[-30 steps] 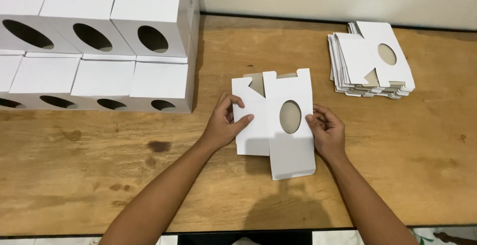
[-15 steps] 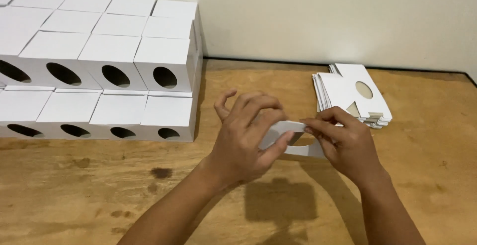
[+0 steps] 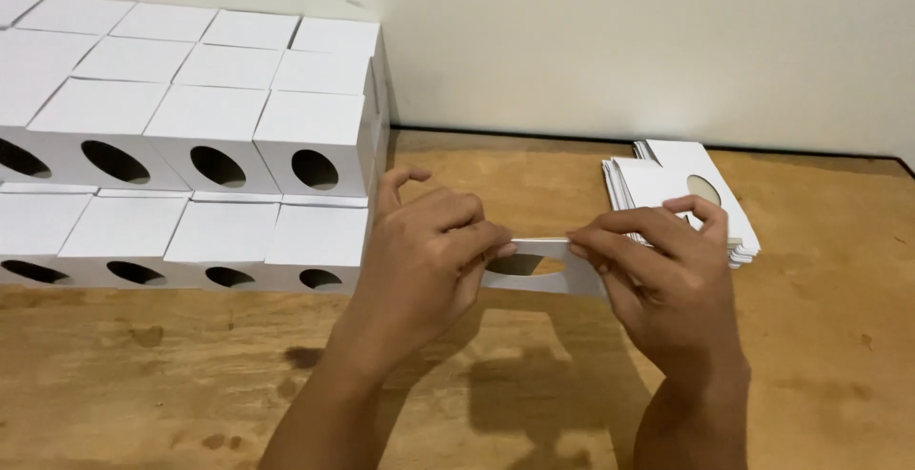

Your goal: Assembling a white cardboard box from a flat template by folding along pre-scored lines.

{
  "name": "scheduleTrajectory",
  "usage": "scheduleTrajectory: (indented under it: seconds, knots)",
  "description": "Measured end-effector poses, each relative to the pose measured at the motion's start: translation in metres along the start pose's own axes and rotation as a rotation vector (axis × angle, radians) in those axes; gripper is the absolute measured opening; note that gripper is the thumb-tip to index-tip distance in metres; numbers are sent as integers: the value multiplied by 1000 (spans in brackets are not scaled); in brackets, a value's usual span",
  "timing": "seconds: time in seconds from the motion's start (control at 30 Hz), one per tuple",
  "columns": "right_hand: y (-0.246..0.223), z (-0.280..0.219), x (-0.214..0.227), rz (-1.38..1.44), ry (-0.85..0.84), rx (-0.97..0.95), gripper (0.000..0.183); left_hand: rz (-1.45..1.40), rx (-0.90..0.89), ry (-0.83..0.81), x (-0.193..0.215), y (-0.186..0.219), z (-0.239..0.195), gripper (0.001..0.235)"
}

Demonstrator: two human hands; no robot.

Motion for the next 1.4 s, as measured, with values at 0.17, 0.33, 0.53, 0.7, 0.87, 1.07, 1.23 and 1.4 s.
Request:
scheduleTrajectory:
  seconds: [0.17,0.33,0.53,0.7,0.87,1.07,1.23,1.4]
  knots:
    - [11,-8,7,44,13,-56,17,-23,-13,61,9,0,0,9]
    - [8,-12,12,51,28,-51,14,-22,-6,62,9,1,2,11]
    - [3,-15,17,29,25,-61,19,-175,4,17,13,2,0,7]
    - [2,-17,14,-23,-22,-73,14,-157,-1,89,18,6,1,10]
    - [-1,-19,12,5,6,-77,8,-95,1,97,18,15,0,16]
    - [-1,-19,9,32,23,-76,14,17,-51,120,15,21,-2,29]
    - [-5,-14,-3,50,11,-69,8,51,-67,30,0,26,-7,26]
    - [-7,-10,-8,59,-80,-86,6,-8,-31,-55,-17,29,-8,16]
Point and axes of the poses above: each hand's wrist, its own z-axis towards the middle knuckle, its own x-axis out of the back of the hand, y = z × x, the point moved 8 cm from there along z, towards the middle knuckle, and after that the axes turned 12 degrees about z, right-handed, at the moved point
